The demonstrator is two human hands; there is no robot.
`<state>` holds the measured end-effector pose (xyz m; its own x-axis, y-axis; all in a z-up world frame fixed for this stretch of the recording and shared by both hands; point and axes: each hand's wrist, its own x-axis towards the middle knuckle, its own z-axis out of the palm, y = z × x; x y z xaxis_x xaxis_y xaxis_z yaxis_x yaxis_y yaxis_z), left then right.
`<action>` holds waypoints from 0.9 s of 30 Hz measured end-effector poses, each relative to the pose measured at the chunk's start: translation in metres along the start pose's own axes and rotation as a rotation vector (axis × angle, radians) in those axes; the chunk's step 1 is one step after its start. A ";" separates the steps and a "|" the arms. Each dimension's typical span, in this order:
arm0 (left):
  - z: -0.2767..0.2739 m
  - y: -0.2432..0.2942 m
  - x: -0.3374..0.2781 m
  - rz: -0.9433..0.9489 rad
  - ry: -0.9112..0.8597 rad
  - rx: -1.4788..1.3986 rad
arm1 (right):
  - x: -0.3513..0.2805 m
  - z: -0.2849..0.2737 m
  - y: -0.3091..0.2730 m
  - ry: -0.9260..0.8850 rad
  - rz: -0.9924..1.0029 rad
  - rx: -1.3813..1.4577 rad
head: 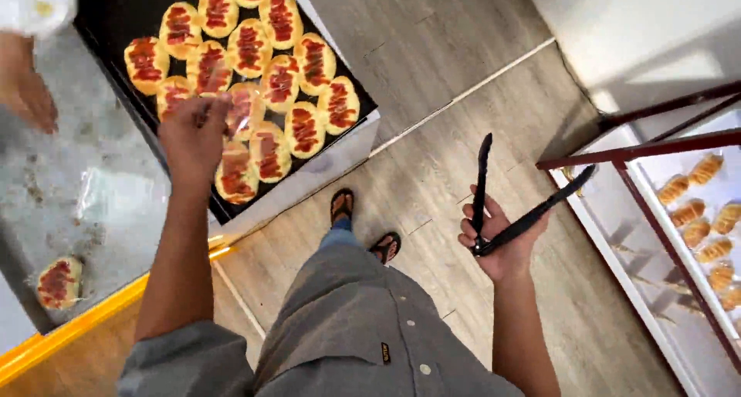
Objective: The person uses tongs to pick individual pastries from a baking tray and places them into clear plastic bags. The person repeats this process for several pastries, arranging the filled bags on the tray.
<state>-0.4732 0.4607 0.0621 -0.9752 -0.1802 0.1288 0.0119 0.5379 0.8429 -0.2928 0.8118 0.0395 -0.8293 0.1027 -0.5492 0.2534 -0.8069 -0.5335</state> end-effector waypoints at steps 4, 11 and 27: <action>0.063 0.035 -0.003 -0.079 -0.121 -0.165 | 0.021 -0.002 -0.017 -0.208 -0.085 -0.021; 0.140 0.065 -0.004 0.046 -0.796 0.061 | 0.098 -0.007 -0.020 -0.258 -0.233 -0.545; 0.206 0.088 0.090 0.146 -0.566 -0.103 | 0.285 0.077 -0.098 -0.359 -0.331 -0.951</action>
<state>-0.6056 0.6618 0.0399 -0.9276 0.3727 -0.0275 0.1490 0.4362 0.8874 -0.5926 0.8750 -0.0156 -0.9868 -0.0687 -0.1464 0.1445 0.0311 -0.9890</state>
